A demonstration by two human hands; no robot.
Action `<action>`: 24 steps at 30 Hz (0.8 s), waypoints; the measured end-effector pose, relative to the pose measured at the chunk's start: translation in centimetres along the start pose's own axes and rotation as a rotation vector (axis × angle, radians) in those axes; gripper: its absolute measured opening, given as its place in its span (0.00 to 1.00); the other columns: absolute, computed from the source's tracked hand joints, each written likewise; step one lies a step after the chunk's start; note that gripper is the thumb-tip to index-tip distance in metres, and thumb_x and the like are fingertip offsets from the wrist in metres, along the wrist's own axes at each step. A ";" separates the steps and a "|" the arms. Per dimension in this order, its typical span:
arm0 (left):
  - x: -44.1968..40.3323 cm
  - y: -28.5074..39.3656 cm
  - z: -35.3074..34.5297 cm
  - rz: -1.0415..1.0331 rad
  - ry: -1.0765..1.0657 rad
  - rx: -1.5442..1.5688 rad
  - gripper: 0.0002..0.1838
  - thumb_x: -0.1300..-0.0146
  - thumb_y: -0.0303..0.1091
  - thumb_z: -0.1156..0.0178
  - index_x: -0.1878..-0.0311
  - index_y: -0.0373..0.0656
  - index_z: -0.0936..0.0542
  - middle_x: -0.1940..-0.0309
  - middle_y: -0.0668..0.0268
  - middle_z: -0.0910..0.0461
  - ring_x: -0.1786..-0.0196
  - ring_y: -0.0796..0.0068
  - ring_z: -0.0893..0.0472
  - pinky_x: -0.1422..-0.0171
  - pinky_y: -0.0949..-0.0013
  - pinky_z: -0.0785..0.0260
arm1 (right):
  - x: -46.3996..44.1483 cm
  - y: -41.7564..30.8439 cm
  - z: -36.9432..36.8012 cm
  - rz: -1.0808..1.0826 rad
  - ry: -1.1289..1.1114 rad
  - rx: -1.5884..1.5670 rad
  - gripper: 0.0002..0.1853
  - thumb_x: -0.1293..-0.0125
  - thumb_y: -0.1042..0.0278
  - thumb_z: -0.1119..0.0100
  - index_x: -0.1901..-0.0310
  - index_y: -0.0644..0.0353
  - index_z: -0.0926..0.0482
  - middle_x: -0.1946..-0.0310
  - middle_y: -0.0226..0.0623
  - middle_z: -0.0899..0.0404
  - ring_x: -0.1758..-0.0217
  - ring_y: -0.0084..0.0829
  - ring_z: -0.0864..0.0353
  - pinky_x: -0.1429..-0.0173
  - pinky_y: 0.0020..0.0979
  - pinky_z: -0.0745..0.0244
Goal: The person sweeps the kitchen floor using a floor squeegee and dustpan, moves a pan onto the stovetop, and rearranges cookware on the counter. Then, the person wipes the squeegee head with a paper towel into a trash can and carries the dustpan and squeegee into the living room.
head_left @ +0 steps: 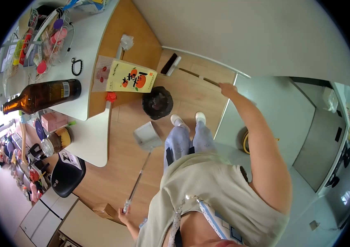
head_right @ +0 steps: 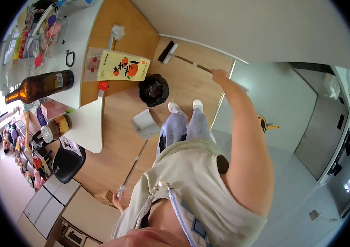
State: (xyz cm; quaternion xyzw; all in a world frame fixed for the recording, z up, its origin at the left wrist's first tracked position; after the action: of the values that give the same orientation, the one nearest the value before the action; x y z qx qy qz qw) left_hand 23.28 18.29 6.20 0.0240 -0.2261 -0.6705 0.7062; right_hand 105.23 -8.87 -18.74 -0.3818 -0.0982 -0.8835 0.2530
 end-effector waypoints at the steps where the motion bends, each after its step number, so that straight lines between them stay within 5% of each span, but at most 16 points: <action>1: 0.2 -0.6 -0.1 0.009 0.003 -0.005 0.21 0.63 0.39 0.29 0.82 0.42 0.35 0.87 0.72 0.39 0.81 0.80 0.41 0.78 0.74 0.44 | 1.1 1.7 -1.6 -0.008 -0.049 -0.005 0.24 0.44 0.74 0.59 0.43 0.46 0.39 0.55 0.38 0.27 0.51 0.39 0.29 0.53 0.40 0.29; 6: 2.9 4.7 -0.3 0.033 0.042 -0.291 0.20 0.63 0.45 0.31 0.80 0.42 0.31 0.86 0.65 0.30 0.82 0.70 0.34 0.76 0.67 0.40 | 9.2 10.5 -8.9 -0.074 -0.211 -0.042 0.26 0.40 0.73 0.64 0.39 0.43 0.46 0.54 0.40 0.29 0.52 0.40 0.29 0.52 0.38 0.31; 11: 5.1 8.5 -0.6 -0.010 0.120 -0.366 0.21 0.64 0.49 0.32 0.80 0.43 0.29 0.86 0.65 0.29 0.82 0.67 0.32 0.76 0.66 0.40 | 18.1 15.6 -10.7 -0.164 -0.215 -0.106 0.21 0.37 0.67 0.65 0.42 0.40 0.39 0.57 0.38 0.26 0.56 0.38 0.27 0.56 0.37 0.31; 17: 7.5 14.6 -0.4 -0.089 0.291 -0.497 0.22 0.62 0.54 0.35 0.80 0.45 0.28 0.86 0.64 0.27 0.82 0.62 0.28 0.77 0.63 0.39 | 19.9 19.9 -11.1 -0.252 0.059 -0.535 0.17 0.37 0.62 0.63 0.48 0.44 0.30 0.66 0.40 0.22 0.65 0.36 0.24 0.62 0.34 0.32; 19: 7.7 14.9 -0.4 -0.046 0.283 -0.457 0.22 0.62 0.55 0.36 0.80 0.46 0.27 0.86 0.64 0.26 0.81 0.61 0.27 0.77 0.62 0.38 | 14.1 20.8 -15.5 -0.270 0.185 -0.774 0.18 0.37 0.62 0.62 0.46 0.43 0.31 0.73 0.42 0.23 0.74 0.36 0.24 0.72 0.35 0.33; 21: 8.0 16.0 -0.5 -0.090 0.244 -0.505 0.21 0.61 0.55 0.36 0.79 0.47 0.26 0.85 0.64 0.26 0.80 0.60 0.26 0.77 0.62 0.38 | 13.6 18.7 -17.3 -0.540 -0.027 -1.018 0.18 0.38 0.64 0.64 0.46 0.46 0.33 0.79 0.47 0.26 0.82 0.37 0.26 0.82 0.37 0.35; 24: 7.7 17.7 -1.3 -0.199 0.224 -0.557 0.20 0.61 0.55 0.36 0.78 0.47 0.26 0.85 0.64 0.26 0.79 0.60 0.26 0.76 0.61 0.37 | 17.2 15.1 -17.7 -0.420 -0.167 -0.846 0.18 0.39 0.68 0.66 0.47 0.49 0.36 0.82 0.49 0.29 0.89 0.39 0.30 0.89 0.38 0.37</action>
State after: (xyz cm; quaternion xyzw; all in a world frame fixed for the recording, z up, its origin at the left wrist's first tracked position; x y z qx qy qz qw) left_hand 40.26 12.31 13.18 -0.0745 0.0487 -0.7656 0.6371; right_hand 92.08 -34.65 -18.81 -0.4927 0.1752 -0.8443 -0.1173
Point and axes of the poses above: each hand's wrist, its own x-axis away from the middle knuckle, its own z-axis out of the back of the hand, y = z × x, the point moved 8 cm from there along -x, towards the middle knuckle
